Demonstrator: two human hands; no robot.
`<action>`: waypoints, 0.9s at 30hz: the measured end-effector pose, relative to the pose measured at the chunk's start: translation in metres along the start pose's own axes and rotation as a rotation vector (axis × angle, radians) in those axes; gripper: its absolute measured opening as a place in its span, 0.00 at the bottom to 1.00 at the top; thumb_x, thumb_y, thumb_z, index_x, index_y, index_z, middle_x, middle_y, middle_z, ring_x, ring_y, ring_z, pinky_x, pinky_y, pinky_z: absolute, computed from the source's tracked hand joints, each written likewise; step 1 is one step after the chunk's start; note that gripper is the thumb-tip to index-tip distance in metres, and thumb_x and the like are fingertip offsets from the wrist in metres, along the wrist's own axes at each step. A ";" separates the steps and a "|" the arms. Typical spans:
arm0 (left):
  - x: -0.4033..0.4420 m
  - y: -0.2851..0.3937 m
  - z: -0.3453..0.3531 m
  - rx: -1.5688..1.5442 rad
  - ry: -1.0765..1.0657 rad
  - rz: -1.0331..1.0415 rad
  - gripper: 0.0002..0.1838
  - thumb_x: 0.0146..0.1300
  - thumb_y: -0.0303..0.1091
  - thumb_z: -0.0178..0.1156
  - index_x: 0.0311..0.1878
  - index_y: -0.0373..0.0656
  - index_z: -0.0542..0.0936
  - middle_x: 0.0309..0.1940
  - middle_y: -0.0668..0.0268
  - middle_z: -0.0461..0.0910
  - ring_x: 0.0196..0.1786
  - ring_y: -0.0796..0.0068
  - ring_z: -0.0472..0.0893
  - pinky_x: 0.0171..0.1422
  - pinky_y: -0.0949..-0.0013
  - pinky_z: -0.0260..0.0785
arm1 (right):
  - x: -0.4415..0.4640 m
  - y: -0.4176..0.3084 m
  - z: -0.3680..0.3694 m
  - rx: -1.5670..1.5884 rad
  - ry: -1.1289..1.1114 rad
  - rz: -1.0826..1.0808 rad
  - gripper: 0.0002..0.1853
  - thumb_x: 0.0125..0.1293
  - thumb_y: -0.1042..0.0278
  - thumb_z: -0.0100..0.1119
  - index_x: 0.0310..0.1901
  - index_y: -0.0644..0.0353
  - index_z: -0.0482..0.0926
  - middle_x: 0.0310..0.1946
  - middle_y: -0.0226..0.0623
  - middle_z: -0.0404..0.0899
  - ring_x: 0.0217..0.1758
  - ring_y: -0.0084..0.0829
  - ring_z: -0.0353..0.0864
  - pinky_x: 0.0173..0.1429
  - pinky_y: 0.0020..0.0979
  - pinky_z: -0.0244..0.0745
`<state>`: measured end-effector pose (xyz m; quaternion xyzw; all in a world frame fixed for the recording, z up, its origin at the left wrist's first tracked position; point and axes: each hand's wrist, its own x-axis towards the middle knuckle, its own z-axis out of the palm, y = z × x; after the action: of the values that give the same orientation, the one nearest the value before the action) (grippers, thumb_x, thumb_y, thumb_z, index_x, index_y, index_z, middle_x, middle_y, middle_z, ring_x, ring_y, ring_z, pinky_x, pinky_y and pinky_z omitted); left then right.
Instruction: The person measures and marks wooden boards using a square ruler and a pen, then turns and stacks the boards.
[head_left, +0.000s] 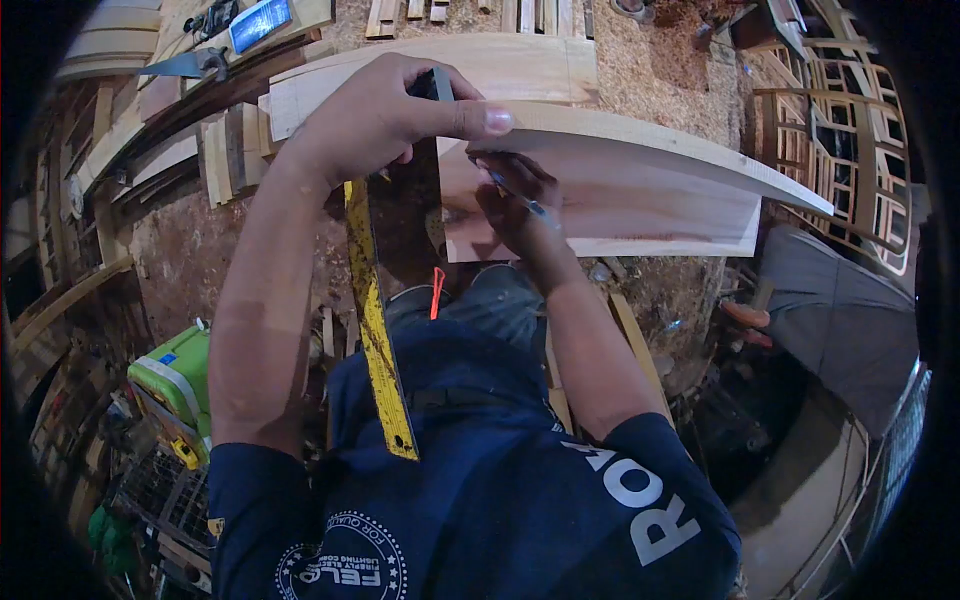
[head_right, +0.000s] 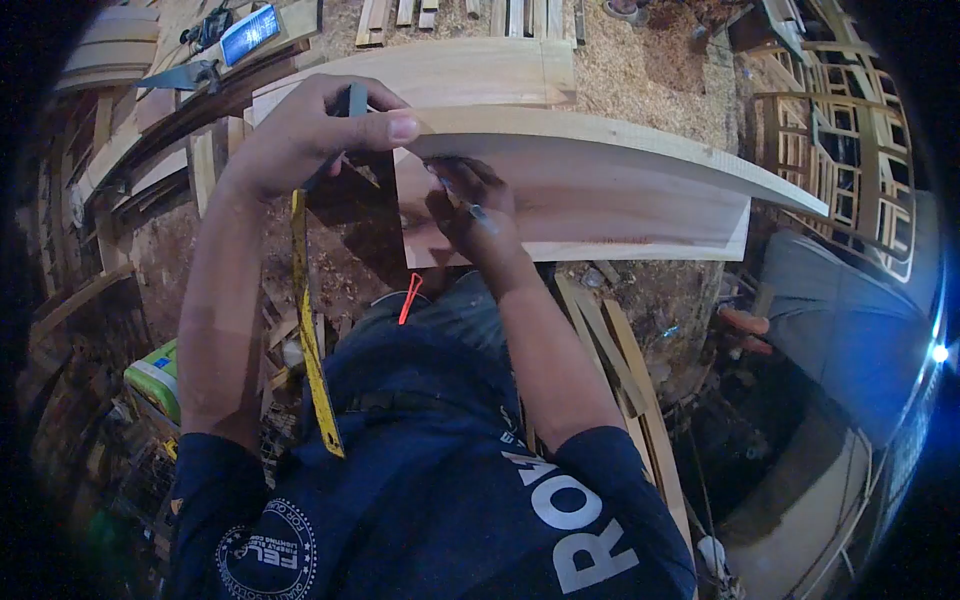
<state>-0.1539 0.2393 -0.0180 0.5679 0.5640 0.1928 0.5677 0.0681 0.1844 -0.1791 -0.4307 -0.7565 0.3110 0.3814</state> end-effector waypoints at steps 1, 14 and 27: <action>0.000 0.000 0.000 -0.001 -0.004 0.000 0.30 0.59 0.61 0.74 0.45 0.40 0.89 0.26 0.74 0.77 0.23 0.86 0.72 0.28 0.76 0.63 | 0.000 0.000 0.000 -0.001 -0.003 0.004 0.16 0.63 0.70 0.67 0.53 0.58 0.85 0.49 0.46 0.88 0.51 0.52 0.88 0.57 0.46 0.83; 0.004 -0.007 0.000 -0.008 -0.006 0.061 0.29 0.58 0.60 0.75 0.45 0.40 0.88 0.27 0.73 0.78 0.24 0.86 0.73 0.29 0.76 0.64 | 0.005 -0.012 -0.003 0.006 0.000 0.020 0.16 0.67 0.66 0.64 0.55 0.58 0.85 0.49 0.48 0.88 0.53 0.55 0.87 0.58 0.47 0.83; 0.001 -0.006 0.000 -0.025 0.001 -0.002 0.32 0.55 0.62 0.76 0.47 0.39 0.89 0.29 0.71 0.80 0.28 0.81 0.77 0.32 0.74 0.70 | -0.035 -0.045 -0.029 0.353 -0.335 0.721 0.19 0.77 0.54 0.61 0.55 0.62 0.83 0.45 0.43 0.89 0.47 0.39 0.89 0.55 0.39 0.83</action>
<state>-0.1562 0.2383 -0.0232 0.5602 0.5624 0.1998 0.5744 0.0857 0.1377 -0.1386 -0.5391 -0.5442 0.6147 0.1881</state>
